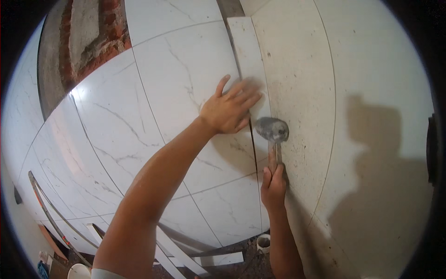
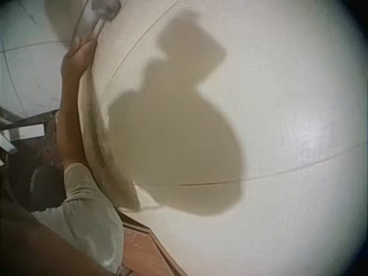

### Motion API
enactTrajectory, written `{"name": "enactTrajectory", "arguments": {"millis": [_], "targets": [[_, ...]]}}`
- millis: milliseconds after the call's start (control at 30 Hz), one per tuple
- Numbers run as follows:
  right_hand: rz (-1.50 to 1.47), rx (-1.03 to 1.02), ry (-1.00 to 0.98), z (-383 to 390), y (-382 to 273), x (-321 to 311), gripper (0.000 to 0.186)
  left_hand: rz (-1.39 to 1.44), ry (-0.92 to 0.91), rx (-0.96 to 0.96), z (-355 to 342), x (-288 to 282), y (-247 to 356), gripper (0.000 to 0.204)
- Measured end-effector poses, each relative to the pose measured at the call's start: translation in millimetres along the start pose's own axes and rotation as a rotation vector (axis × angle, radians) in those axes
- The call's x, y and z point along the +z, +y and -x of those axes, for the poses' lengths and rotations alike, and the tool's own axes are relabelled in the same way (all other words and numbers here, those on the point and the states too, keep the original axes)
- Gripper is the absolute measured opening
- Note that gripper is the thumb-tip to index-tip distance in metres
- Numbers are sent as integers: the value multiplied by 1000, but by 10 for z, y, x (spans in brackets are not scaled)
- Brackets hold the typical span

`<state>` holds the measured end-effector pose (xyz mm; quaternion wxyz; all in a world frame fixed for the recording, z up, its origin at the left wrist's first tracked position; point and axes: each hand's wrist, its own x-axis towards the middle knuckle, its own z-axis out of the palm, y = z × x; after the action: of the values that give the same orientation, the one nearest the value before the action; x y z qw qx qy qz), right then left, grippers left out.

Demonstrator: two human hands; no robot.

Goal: The person applies mortar to a tile using a trowel and then presses the tile onto a wall, tapping it into place with a rubber mallet.

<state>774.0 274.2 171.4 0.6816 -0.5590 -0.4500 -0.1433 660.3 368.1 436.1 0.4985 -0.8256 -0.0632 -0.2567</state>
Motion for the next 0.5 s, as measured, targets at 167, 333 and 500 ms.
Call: {"name": "enactTrajectory", "arguments": {"millis": [167,333,500], "targets": [[-237,-8,-14,52,-145,-195,34,-54,112,-57,-360,-289,-550,62],[-493,55,-69,-175,-289,71,41,-170,207,-146,-656,-680,-1324,77],[-318,78,-35,-385,-314,289,51,-195,158,-170,-703,-584,-1353,84]]}}
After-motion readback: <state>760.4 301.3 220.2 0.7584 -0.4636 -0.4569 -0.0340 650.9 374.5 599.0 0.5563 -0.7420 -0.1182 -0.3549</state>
